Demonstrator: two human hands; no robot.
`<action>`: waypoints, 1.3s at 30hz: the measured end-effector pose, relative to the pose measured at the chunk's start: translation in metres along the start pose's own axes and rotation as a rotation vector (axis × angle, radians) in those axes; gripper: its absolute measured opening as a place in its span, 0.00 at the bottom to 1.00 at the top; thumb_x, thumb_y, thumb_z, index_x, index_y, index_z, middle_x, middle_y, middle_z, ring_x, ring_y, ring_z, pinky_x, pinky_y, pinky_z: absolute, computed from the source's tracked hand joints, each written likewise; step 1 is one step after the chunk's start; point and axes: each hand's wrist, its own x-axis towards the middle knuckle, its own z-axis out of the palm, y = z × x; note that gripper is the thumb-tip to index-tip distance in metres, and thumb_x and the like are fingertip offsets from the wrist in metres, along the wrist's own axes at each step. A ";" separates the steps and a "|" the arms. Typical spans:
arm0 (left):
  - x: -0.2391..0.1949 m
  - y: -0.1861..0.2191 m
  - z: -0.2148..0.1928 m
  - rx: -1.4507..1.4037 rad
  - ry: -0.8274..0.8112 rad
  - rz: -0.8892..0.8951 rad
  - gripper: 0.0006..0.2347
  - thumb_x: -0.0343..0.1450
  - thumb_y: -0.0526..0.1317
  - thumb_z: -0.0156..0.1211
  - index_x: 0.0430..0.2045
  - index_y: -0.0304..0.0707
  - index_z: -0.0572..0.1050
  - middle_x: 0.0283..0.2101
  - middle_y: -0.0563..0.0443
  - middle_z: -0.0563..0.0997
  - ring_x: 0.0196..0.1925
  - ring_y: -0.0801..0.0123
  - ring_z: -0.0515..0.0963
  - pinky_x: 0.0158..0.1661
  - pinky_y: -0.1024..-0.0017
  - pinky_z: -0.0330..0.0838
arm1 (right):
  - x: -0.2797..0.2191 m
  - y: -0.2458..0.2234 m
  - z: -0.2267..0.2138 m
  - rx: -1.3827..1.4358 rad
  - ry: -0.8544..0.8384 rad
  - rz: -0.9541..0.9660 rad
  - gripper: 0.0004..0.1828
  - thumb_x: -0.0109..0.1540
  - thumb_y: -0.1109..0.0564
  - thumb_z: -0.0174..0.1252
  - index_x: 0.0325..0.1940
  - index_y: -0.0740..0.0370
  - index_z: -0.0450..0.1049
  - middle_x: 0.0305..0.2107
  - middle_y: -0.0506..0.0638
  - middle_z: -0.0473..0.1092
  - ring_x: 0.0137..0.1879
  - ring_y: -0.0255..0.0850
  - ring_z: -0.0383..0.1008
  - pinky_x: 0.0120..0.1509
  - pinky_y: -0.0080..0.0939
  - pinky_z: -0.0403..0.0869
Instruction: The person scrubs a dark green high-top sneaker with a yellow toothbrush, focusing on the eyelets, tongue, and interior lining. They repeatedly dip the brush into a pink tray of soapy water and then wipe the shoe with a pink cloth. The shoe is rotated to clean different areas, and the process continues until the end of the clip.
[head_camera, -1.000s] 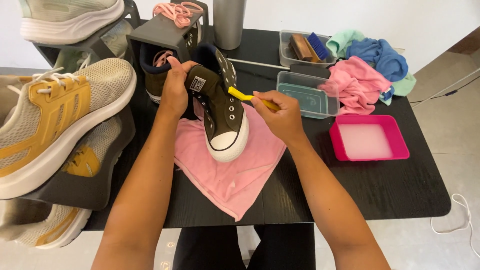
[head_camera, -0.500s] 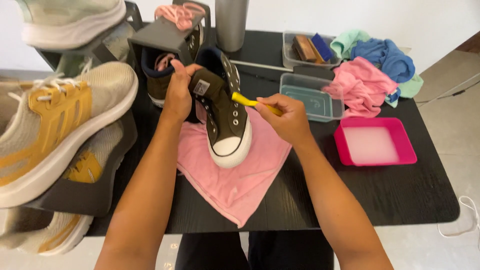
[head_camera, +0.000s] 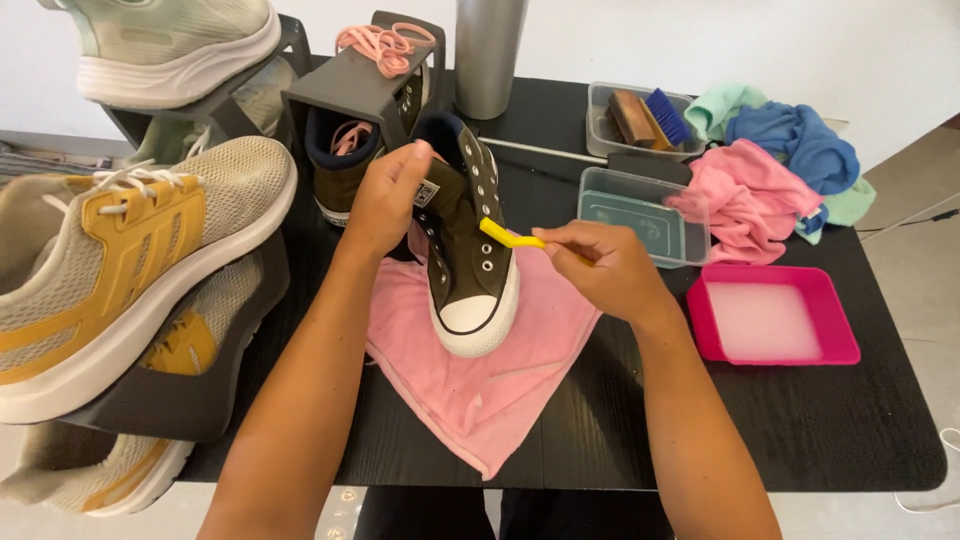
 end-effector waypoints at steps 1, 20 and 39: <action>-0.002 -0.005 -0.002 0.001 -0.001 -0.003 0.19 0.83 0.47 0.41 0.33 0.39 0.81 0.28 0.48 0.80 0.34 0.69 0.75 0.47 0.66 0.71 | 0.001 0.008 0.002 0.003 0.000 0.002 0.13 0.61 0.68 0.59 0.47 0.62 0.84 0.29 0.56 0.78 0.33 0.34 0.70 0.37 0.37 0.72; -0.004 0.025 0.010 -0.143 -0.095 -0.072 0.17 0.80 0.43 0.41 0.41 0.37 0.82 0.37 0.40 0.84 0.44 0.56 0.82 0.56 0.58 0.72 | 0.011 0.041 0.015 -0.024 0.164 -0.017 0.17 0.70 0.64 0.52 0.63 0.62 0.74 0.40 0.55 0.77 0.32 0.33 0.72 0.34 0.30 0.74; -0.007 0.023 0.011 0.026 0.011 0.027 0.13 0.78 0.36 0.43 0.46 0.38 0.79 0.44 0.42 0.81 0.50 0.62 0.78 0.58 0.62 0.68 | -0.003 -0.014 -0.038 -0.040 -0.197 0.235 0.11 0.54 0.66 0.65 0.40 0.62 0.85 0.16 0.51 0.73 0.23 0.30 0.65 0.26 0.29 0.65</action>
